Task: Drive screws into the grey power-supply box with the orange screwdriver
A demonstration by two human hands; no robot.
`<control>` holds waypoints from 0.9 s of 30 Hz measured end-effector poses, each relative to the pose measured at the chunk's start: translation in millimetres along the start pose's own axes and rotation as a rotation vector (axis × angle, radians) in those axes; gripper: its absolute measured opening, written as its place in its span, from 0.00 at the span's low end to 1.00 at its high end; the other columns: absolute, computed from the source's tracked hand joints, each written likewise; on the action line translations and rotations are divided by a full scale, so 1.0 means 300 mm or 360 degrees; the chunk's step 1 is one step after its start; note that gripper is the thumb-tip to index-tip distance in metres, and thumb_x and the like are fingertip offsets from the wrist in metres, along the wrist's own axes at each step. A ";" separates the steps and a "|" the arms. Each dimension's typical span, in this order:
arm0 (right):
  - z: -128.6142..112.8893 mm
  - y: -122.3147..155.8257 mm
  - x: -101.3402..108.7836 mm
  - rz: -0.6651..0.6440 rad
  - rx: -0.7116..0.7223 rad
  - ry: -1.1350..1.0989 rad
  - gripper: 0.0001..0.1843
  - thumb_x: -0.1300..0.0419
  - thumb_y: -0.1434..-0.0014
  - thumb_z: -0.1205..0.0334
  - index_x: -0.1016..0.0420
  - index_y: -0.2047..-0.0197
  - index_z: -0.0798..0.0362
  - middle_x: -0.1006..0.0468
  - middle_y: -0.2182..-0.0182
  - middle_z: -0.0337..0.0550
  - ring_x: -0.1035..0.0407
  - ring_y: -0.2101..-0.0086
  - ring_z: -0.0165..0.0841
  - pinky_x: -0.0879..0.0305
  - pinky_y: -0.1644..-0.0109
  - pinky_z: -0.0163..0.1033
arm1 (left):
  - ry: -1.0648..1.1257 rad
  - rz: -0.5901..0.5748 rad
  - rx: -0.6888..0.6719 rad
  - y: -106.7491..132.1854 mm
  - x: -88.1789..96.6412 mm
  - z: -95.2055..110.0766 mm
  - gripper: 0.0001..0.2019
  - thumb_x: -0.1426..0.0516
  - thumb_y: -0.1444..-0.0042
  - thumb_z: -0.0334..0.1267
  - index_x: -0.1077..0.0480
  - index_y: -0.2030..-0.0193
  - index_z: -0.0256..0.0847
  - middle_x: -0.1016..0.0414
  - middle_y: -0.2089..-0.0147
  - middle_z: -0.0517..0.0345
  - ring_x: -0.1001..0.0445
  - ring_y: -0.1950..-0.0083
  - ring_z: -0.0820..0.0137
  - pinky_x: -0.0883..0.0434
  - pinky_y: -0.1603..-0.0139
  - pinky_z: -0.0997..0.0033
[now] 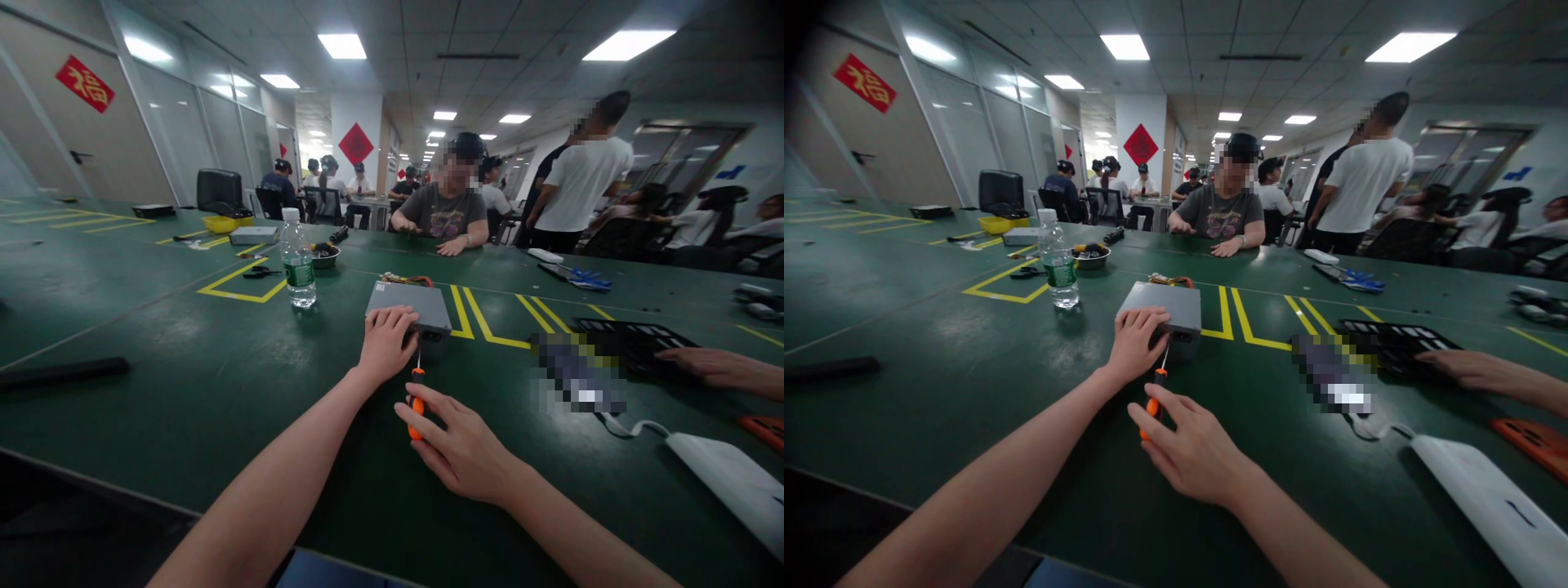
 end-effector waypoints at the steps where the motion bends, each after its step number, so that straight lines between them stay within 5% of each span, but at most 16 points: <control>1: -0.005 -0.001 0.004 0.0019 0.0027 0.0034 0.19 0.50 0.40 0.62 0.39 0.45 0.54 0.35 0.47 0.57 0.32 0.54 0.40 0.30 0.56 0.44 | -0.0003 -0.0002 0.0002 0.000 0.000 0.000 0.12 0.48 0.44 0.37 0.35 0.52 0.47 0.32 0.46 0.59 0.39 0.43 0.66 0.47 0.43 0.60; 7: -0.001 0.019 0.039 0.0389 0.0083 -0.0014 0.10 0.46 0.41 0.62 0.37 0.57 0.56 0.30 0.52 0.59 0.30 0.59 0.37 0.30 0.60 0.42 | -0.0016 -0.0013 0.0015 0.002 -0.004 -0.004 0.12 0.48 0.43 0.38 0.35 0.52 0.47 0.32 0.46 0.60 0.39 0.43 0.67 0.47 0.43 0.60; 14: -0.008 -0.001 0.010 0.0115 0.0050 0.0017 0.18 0.52 0.39 0.62 0.40 0.46 0.56 0.34 0.49 0.59 0.33 0.53 0.40 0.31 0.55 0.45 | -0.0029 -0.0006 0.0004 0.001 -0.007 -0.005 0.11 0.49 0.42 0.39 0.36 0.52 0.47 0.32 0.46 0.60 0.39 0.43 0.67 0.47 0.43 0.60; 22: -0.006 0.014 0.048 0.0401 0.0067 -0.0014 0.11 0.48 0.40 0.60 0.37 0.55 0.57 0.29 0.53 0.58 0.30 0.59 0.36 0.29 0.60 0.41 | -0.0018 0.0007 0.0008 0.001 -0.005 -0.003 0.11 0.49 0.42 0.39 0.36 0.52 0.47 0.32 0.46 0.60 0.39 0.43 0.67 0.47 0.43 0.60; 27: -0.014 -0.003 0.020 0.0138 0.0031 0.0019 0.18 0.52 0.38 0.60 0.39 0.47 0.57 0.31 0.51 0.58 0.31 0.55 0.39 0.30 0.57 0.43 | -0.0023 -0.0003 0.0005 0.001 -0.006 -0.003 0.11 0.49 0.42 0.39 0.35 0.52 0.47 0.32 0.46 0.59 0.39 0.43 0.66 0.46 0.43 0.60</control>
Point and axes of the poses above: each hand's wrist, its own y-axis away from the middle knuckle, its own x-axis out of the back of the hand, z = x × y, the point moved 8 cm from there along -y, towards the middle knuckle
